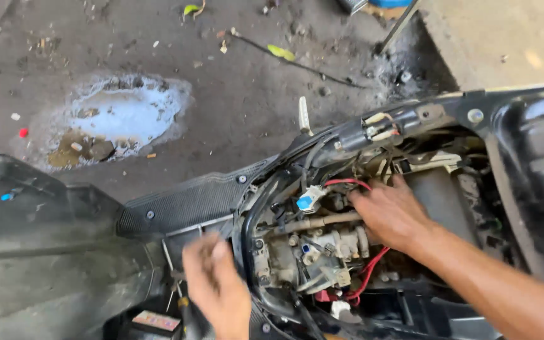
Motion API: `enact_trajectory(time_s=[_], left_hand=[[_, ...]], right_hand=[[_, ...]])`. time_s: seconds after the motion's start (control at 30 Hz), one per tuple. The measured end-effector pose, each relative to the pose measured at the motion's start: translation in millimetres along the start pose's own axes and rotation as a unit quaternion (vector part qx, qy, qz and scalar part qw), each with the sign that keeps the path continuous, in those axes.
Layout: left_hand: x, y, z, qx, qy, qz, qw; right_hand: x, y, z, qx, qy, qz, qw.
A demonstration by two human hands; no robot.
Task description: The person uses a screwdriver to remove screws from the motorcycle's body panel and then uses a wrench to loosen bolts on the engine. They manipulate wires and components within the exposed engine area while working in a cluttered outdoor space.
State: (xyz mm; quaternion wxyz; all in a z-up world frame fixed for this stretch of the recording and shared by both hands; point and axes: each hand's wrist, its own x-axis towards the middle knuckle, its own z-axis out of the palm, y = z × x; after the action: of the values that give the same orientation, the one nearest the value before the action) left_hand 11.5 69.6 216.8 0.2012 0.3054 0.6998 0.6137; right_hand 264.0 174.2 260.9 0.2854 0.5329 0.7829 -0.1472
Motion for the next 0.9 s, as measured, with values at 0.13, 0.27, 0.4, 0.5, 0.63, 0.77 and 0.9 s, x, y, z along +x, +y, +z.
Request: enact_trajectory(time_s=[0.13,0.27,0.4,0.5,0.63,0.77,0.9], left_hand=[[42,62,69,0.288,-0.275,0.04,0.916],[53,74,100,0.447,-0.306,-0.097,0.835],[66,70,123,0.474,-0.32,-0.145,0.807],[67,49,126,0.488,-0.307,-0.105,0.81],[78,55,134,0.484,-0.303,-0.142,0.808],[88,57,135,0.456,-0.309,-0.161,0.819],[96,55,136,0.469,-0.323,-0.195,0.799]], right_hand=[[4,29,23,0.022,0.022,0.032,0.999],[16,50,64,-0.002,0.054,0.057,0.997],[16,52,43,0.058,0.075,0.022,0.995],[18,53,42,0.084,0.094,0.013,0.992],[23,50,29,0.053,0.073,0.055,0.994],[32,49,17,0.01,-0.033,0.07,0.997],[36,51,18,0.008,0.002,0.036,0.999]])
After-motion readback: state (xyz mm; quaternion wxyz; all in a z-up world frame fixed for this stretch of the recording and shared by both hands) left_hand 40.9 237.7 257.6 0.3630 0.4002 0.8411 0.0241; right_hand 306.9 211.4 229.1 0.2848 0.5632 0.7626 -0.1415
